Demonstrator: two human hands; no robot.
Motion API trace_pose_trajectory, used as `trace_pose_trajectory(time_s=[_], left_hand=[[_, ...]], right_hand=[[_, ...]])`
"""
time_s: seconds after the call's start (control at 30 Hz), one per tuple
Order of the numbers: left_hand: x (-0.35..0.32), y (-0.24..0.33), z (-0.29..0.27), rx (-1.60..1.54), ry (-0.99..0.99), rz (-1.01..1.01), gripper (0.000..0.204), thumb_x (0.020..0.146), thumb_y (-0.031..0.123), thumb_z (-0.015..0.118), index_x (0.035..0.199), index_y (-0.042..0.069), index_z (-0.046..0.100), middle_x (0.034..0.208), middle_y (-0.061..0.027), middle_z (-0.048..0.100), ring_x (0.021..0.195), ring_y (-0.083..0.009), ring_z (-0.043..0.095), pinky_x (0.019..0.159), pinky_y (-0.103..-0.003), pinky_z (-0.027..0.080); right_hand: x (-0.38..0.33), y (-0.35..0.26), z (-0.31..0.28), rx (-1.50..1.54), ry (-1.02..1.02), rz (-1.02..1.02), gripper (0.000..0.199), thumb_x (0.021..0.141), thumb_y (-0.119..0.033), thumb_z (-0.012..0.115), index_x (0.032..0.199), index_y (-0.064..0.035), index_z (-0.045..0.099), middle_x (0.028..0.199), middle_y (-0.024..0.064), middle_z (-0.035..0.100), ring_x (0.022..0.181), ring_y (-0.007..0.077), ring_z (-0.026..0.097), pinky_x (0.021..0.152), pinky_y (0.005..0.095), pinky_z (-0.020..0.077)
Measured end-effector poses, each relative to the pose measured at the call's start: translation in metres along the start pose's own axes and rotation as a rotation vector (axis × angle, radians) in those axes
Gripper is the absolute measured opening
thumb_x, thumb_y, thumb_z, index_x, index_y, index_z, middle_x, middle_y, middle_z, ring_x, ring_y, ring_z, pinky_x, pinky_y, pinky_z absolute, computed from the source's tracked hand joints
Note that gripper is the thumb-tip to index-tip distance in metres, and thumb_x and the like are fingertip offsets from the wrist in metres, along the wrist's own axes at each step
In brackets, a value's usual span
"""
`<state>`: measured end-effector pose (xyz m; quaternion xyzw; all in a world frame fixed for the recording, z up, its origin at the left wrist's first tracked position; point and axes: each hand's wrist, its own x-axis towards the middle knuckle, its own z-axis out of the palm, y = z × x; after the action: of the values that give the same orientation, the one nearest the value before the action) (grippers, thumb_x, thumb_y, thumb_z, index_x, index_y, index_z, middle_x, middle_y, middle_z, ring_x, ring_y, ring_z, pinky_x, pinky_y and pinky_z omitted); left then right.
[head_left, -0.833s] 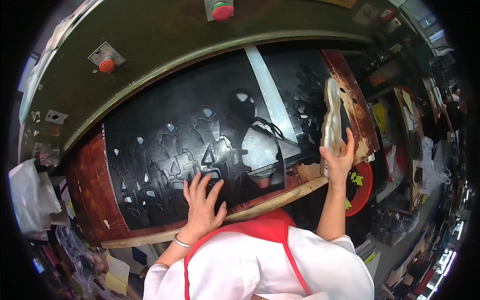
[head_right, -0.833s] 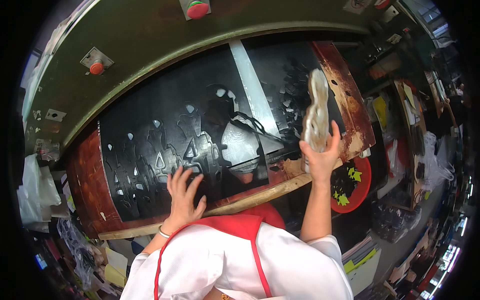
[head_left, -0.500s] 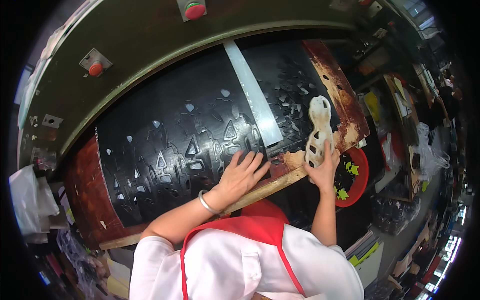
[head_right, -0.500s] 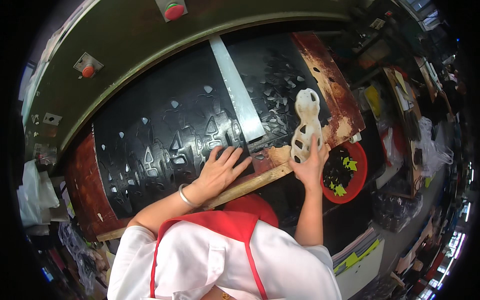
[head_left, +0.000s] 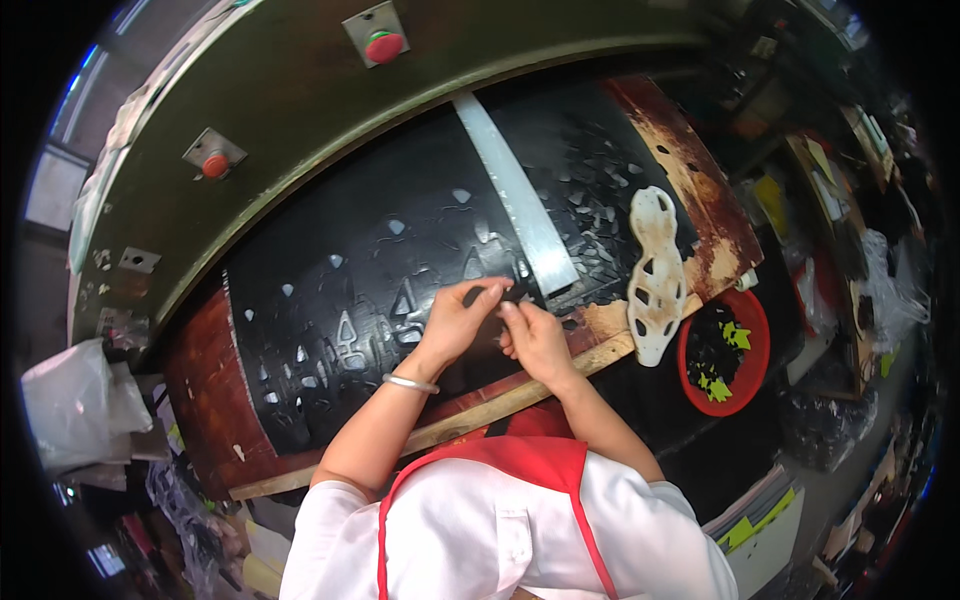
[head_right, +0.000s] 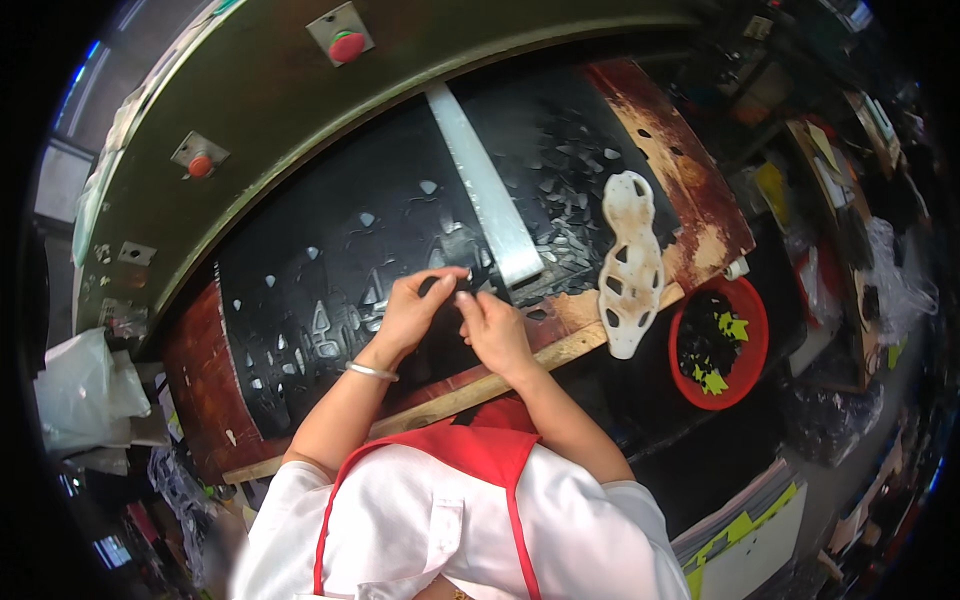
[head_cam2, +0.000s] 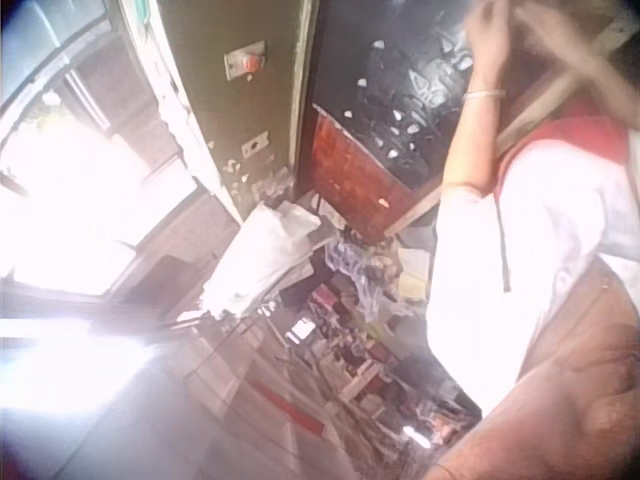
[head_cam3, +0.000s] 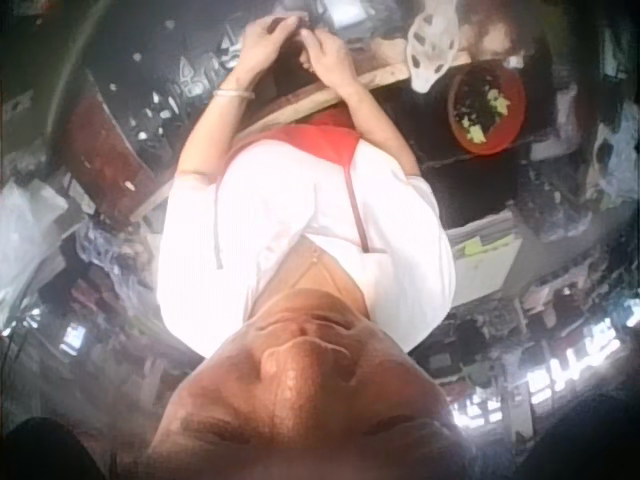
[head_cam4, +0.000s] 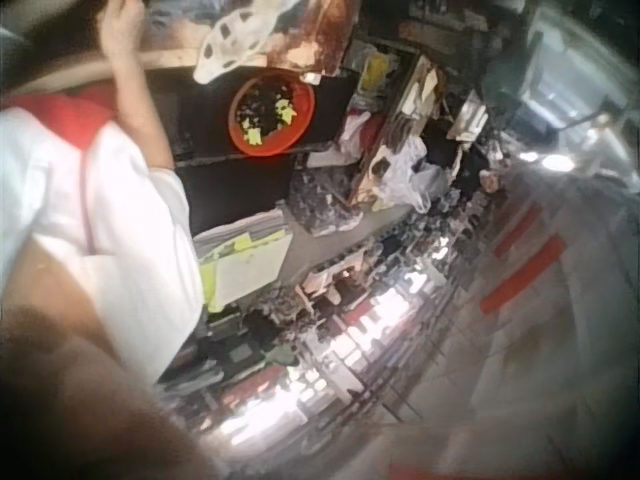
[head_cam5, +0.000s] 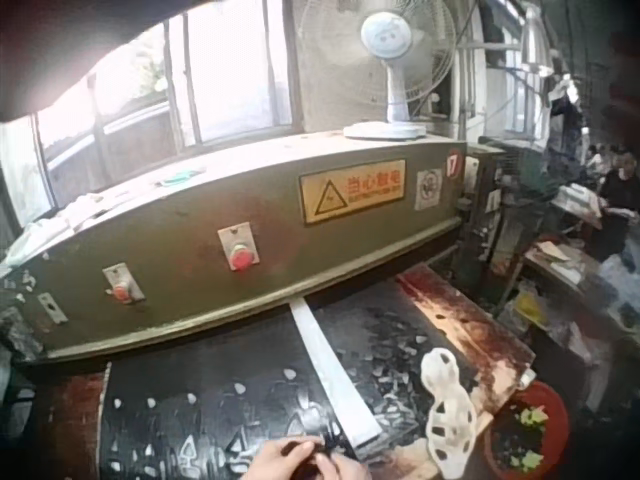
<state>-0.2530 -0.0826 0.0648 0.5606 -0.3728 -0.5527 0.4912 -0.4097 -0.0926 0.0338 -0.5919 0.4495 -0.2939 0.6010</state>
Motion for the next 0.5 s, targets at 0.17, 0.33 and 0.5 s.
trace_pose_trajectory(time_s=[0.17, 0.33, 0.5], left_hand=[[0.033, 0.096, -0.075, -0.193, 0.548, 0.445, 0.025, 0.098, 0.023, 0.057, 0.100, -0.001, 0.062, 0.076, -0.0058, 0.064, 0.060, -0.0093, 0.054, 0.058, -0.022, 0.044], [0.013, 0.204, -0.178, 0.010, 0.658, 0.812, 0.022, 0.095, 0.019, 0.063, 0.101, -0.002, 0.068, 0.081, -0.0070, 0.068, 0.065, -0.0066, 0.057, 0.057, -0.021, 0.045], [-0.033, 0.169, -0.134, 0.782, 0.449, 0.733, 0.023, 0.098, 0.016, 0.054, 0.107, -0.002, 0.067, 0.090, -0.0064, 0.067, 0.075, -0.0103, 0.060, 0.068, -0.024, 0.049]], right_hand=[[0.003, 0.034, -0.009, -0.196, 0.058, -0.127, 0.035, 0.102, -0.021, 0.048, 0.078, 0.0026, 0.059, 0.074, 0.0073, 0.067, 0.068, 0.0123, 0.062, 0.064, 0.0267, 0.0506], [-0.005, 0.024, -0.018, 0.083, -0.021, -0.027, 0.035, 0.102, -0.023, 0.050, 0.082, 0.0031, 0.060, 0.070, 0.0071, 0.065, 0.065, 0.0122, 0.064, 0.060, 0.0263, 0.0517], [-0.036, 0.013, 0.002, 0.121, -0.490, 0.229, 0.047, 0.105, -0.040, 0.034, 0.094, -0.0002, 0.056, 0.105, 0.0178, 0.062, 0.091, 0.0212, 0.066, 0.072, 0.0295, 0.0577]])
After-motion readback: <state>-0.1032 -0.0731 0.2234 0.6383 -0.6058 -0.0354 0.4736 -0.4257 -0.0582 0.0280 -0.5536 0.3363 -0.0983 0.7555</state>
